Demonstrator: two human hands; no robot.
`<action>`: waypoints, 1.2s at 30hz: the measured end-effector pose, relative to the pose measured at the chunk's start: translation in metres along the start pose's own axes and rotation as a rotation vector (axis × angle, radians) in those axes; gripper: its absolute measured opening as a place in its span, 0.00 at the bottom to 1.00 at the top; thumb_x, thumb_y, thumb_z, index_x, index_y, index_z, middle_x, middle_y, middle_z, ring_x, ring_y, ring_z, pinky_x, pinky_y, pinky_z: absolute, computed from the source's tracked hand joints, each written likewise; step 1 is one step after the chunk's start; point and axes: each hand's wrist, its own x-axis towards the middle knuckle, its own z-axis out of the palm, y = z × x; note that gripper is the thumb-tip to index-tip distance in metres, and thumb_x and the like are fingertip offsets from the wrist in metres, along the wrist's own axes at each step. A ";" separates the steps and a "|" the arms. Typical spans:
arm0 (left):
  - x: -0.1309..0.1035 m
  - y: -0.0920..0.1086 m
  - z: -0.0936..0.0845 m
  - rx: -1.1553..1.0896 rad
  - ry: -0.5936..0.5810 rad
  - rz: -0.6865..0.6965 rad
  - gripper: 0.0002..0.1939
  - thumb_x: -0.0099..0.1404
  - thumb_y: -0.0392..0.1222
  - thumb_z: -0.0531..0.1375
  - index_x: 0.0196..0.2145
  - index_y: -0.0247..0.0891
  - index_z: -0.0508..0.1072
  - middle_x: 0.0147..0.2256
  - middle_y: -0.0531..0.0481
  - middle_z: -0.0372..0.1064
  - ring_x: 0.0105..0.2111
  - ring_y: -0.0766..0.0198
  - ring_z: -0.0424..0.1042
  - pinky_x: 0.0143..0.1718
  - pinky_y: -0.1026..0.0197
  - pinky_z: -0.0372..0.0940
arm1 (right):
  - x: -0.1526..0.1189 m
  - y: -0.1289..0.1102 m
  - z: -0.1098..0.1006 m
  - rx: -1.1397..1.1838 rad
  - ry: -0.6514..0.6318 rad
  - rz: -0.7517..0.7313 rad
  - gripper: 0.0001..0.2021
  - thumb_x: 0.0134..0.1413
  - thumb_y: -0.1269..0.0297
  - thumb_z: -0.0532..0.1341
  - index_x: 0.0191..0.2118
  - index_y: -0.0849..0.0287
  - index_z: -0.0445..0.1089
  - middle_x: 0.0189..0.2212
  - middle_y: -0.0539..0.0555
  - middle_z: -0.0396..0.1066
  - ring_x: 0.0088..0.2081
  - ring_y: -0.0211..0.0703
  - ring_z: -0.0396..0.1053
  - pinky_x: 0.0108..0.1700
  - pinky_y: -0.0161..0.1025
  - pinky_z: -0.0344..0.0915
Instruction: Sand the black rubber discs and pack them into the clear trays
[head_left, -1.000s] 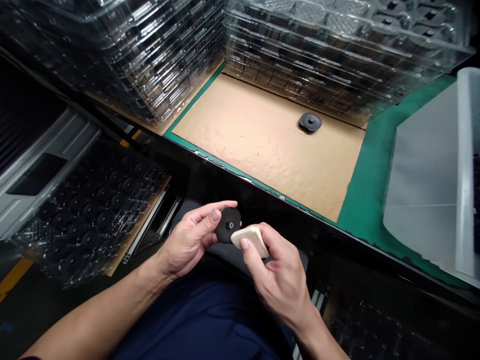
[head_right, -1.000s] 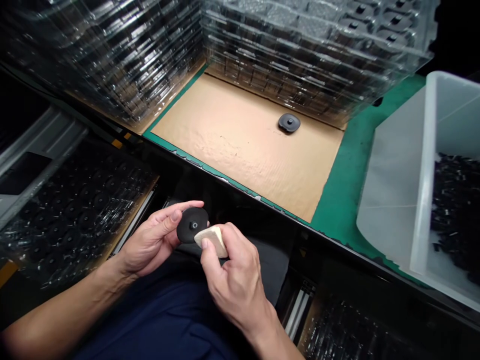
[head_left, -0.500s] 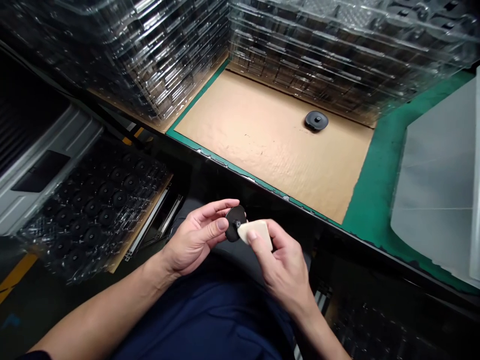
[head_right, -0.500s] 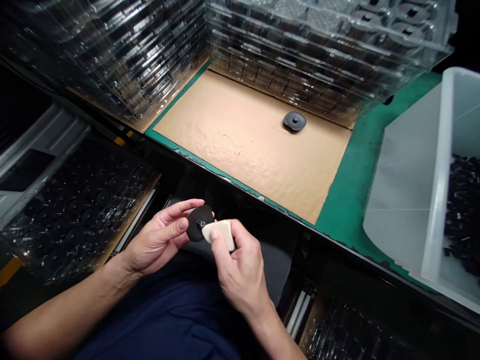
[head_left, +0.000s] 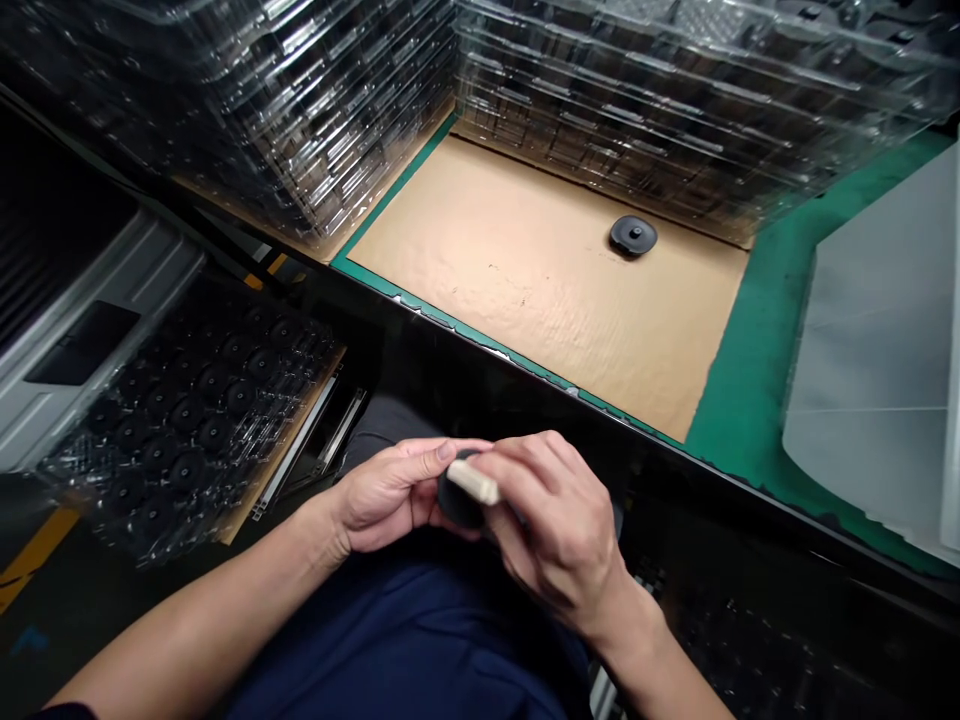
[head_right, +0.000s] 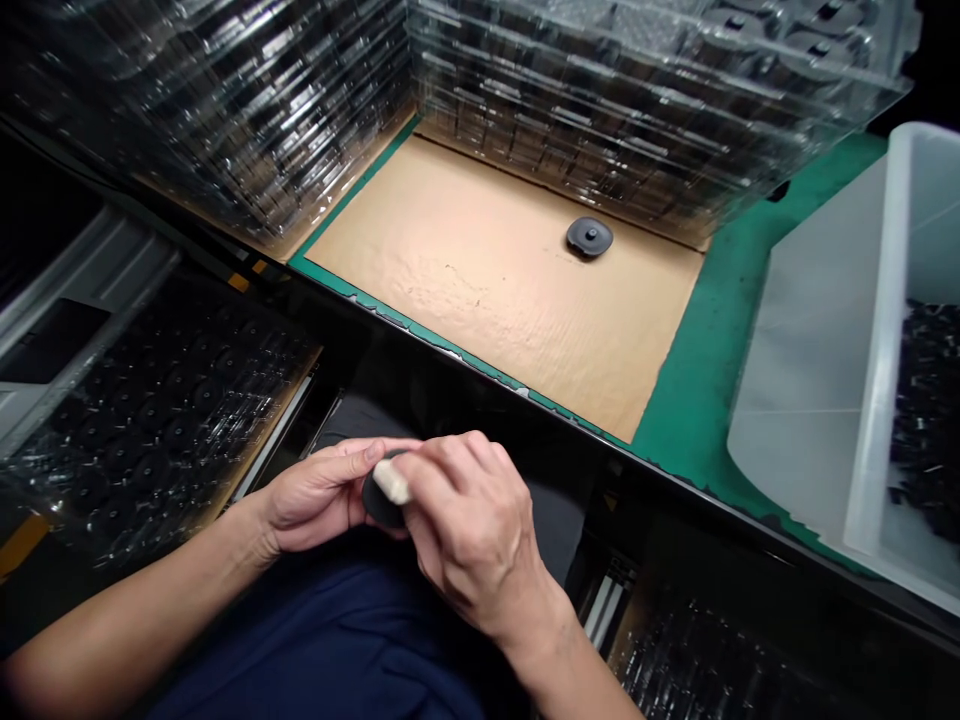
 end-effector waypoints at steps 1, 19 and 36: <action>0.000 0.000 0.002 -0.016 0.034 0.078 0.20 0.63 0.46 0.73 0.51 0.38 0.83 0.42 0.43 0.81 0.38 0.61 0.79 0.41 0.59 0.76 | -0.001 0.000 0.002 0.023 0.039 0.122 0.06 0.67 0.68 0.59 0.44 0.58 0.74 0.34 0.55 0.74 0.35 0.44 0.67 0.38 0.43 0.65; -0.008 0.007 0.009 0.055 0.091 0.380 0.25 0.56 0.40 0.77 0.52 0.45 0.83 0.48 0.46 0.81 0.48 0.58 0.78 0.50 0.61 0.71 | 0.010 -0.010 0.007 -0.015 0.127 0.306 0.07 0.68 0.66 0.58 0.37 0.58 0.71 0.30 0.51 0.68 0.31 0.40 0.62 0.37 0.41 0.59; 0.001 -0.002 -0.007 -0.034 -0.002 -0.013 0.20 0.64 0.52 0.71 0.47 0.34 0.84 0.36 0.42 0.82 0.32 0.57 0.81 0.34 0.57 0.79 | 0.009 -0.001 0.002 -0.052 -0.032 -0.024 0.09 0.70 0.68 0.56 0.45 0.59 0.75 0.38 0.57 0.73 0.37 0.45 0.65 0.41 0.44 0.61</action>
